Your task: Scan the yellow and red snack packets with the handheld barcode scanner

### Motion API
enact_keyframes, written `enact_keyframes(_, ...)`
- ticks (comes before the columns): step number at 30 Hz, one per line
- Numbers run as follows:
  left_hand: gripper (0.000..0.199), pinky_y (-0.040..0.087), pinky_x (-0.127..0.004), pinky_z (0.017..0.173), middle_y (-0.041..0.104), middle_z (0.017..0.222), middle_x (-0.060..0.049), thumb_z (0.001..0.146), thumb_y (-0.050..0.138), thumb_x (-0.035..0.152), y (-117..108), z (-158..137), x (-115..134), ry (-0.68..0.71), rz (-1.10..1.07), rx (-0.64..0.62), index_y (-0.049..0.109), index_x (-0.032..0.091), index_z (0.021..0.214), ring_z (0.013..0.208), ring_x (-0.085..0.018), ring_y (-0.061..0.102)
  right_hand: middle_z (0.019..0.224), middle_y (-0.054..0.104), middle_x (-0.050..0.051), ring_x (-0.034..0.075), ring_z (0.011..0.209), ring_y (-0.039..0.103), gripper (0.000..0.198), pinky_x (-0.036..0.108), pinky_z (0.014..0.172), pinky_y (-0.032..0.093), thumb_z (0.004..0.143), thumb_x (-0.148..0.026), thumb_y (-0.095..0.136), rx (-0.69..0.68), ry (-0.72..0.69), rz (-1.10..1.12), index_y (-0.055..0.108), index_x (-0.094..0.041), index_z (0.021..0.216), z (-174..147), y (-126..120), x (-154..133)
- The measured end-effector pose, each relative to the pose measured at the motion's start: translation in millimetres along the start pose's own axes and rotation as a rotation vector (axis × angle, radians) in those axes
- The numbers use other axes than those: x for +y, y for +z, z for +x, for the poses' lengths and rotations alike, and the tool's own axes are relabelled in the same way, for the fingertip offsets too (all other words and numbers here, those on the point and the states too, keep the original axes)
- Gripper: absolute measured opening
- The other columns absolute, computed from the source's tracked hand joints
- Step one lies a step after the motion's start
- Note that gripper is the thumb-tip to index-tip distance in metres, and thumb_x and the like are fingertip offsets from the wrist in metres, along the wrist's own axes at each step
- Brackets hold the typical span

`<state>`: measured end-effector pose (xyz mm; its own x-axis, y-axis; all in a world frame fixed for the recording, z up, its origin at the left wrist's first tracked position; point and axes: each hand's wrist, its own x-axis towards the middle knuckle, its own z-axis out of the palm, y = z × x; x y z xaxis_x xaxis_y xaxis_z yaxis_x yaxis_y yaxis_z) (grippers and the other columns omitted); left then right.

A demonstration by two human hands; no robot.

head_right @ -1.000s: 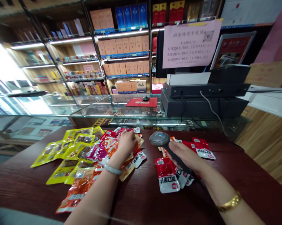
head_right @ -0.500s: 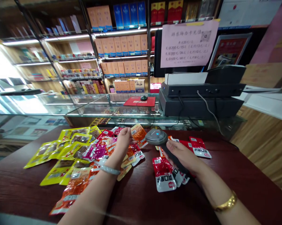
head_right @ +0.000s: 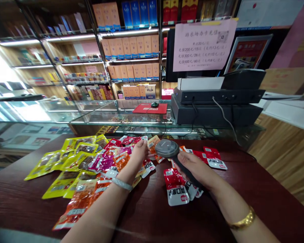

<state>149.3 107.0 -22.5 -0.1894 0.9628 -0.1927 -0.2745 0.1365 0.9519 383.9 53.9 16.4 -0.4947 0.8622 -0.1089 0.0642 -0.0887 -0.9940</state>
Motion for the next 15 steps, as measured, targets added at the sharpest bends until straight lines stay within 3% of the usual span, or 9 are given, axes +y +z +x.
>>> enact_keyframes(3, 0.031, 0.06, -0.04, 0.072, 0.07, 0.081, -0.008, 0.092, 0.055, 0.043, 1.5, -10.3, 3.2, -0.035, -0.025, -0.282, 0.058, 0.017, 0.109, 0.066, -0.018, 0.069, 0.06, 0.054, -0.003, 0.007, 0.042, 0.045, 0.052, 0.019, 0.037, 0.034, 0.085, -0.07, 0.057, 0.003, -0.006, 0.023, 0.055, -0.018, 0.077, -2.6, -0.7, -2.4)
enact_keyframes(5, 0.032, 0.058, -0.041, 0.083, 0.072, 0.1, -0.012, 0.092, 0.056, 0.037, -2.3, -13.0, 9.8, 0.052, 0.136, -0.379, 0.061, 0.018, 0.116, 0.087, -0.021, 0.071, 0.062, 0.055, -0.002, 0.007, 0.042, 0.045, 0.051, 0.018, 0.037, 0.034, 0.087, -0.068, 0.056, -0.006, -0.016, 0.037, 0.056, -0.018, 0.079, -3.3, -1.8, -2.1)
enact_keyframes(9, 0.025, 0.043, -0.042, 0.106, 0.069, 0.116, -0.009, 0.084, 0.064, 0.022, -24.9, -11.1, 28.1, 0.446, 0.94, -0.22, 0.073, 0.024, 0.108, 0.115, -0.025, 0.06, 0.066, 0.056, -0.002, 0.007, 0.044, 0.047, 0.049, 0.018, 0.038, 0.034, 0.088, -0.067, 0.056, -0.011, -0.014, 0.039, 0.057, -0.018, 0.081, -1.7, -3.7, 0.7)
enact_keyframes(12, 0.035, 0.037, -0.047, 0.109, 0.067, 0.116, -0.012, 0.071, 0.079, 0.035, -39.4, -13.8, 35.5, 0.44, 1.473, -0.2, 0.075, 0.025, 0.104, 0.12, -0.033, 0.054, 0.067, 0.057, -0.001, 0.008, 0.045, 0.048, 0.05, 0.019, 0.039, 0.034, 0.087, -0.068, 0.057, 0.005, 0.015, 0.027, 0.056, -0.018, 0.08, -0.6, -3.8, 1.7)
enact_keyframes(15, 0.058, 0.035, -0.053, 0.107, 0.062, 0.121, -0.014, 0.059, 0.086, 0.048, -41.5, -20.3, 35.3, 0.372, 1.658, -0.236, 0.072, 0.027, 0.112, 0.124, -0.039, 0.049, 0.067, 0.057, -0.001, 0.008, 0.045, 0.047, 0.051, 0.019, 0.039, 0.033, 0.086, -0.068, 0.057, 0.005, 0.027, 0.017, 0.057, -0.018, 0.081, -0.3, -3.1, 1.0)
